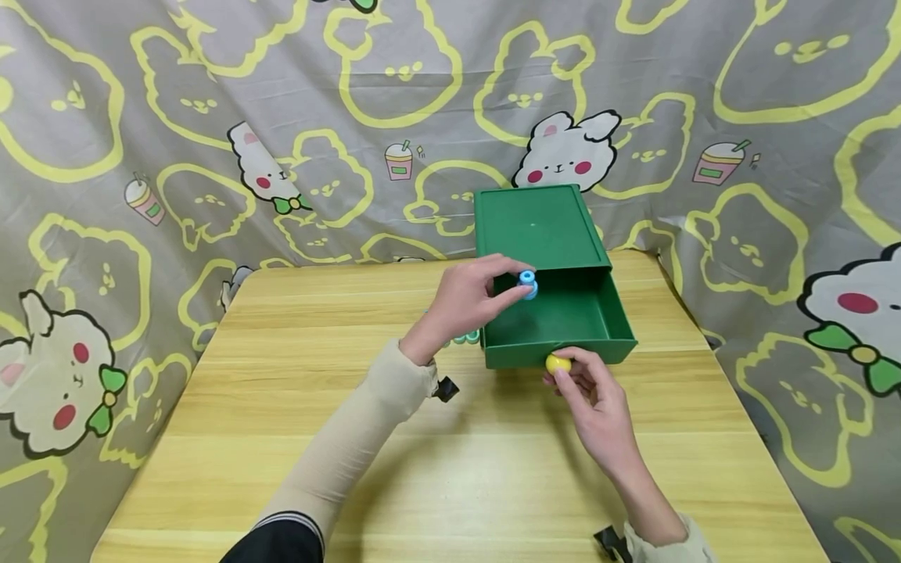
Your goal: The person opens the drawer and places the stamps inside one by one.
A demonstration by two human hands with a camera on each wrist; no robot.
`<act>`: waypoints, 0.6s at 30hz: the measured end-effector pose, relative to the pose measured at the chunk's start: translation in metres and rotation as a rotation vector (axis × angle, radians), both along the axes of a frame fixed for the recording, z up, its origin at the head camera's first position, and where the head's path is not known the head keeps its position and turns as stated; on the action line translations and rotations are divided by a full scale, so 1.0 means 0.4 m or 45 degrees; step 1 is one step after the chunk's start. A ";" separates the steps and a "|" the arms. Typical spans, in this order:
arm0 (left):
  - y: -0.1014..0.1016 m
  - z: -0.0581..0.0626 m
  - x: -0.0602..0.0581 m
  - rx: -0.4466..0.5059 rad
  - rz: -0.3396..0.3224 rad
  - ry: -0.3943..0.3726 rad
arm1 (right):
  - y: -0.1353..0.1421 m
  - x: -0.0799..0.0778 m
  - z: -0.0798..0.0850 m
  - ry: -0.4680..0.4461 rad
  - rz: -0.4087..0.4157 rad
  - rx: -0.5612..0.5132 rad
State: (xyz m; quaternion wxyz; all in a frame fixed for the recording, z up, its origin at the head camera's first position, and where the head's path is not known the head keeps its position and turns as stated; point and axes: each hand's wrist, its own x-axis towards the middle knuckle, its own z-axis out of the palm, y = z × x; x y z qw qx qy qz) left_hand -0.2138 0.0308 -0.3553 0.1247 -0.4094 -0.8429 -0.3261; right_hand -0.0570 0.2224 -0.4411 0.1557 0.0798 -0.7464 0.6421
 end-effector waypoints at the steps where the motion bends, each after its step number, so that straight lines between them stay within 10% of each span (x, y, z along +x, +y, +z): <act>1: 0.008 0.004 0.000 0.007 -0.021 -0.013 | -0.001 0.001 0.001 -0.002 -0.002 0.004; 18: 0.100 0.019 -0.025 -0.202 -0.282 -0.362 | -0.003 0.006 -0.001 0.032 0.022 0.031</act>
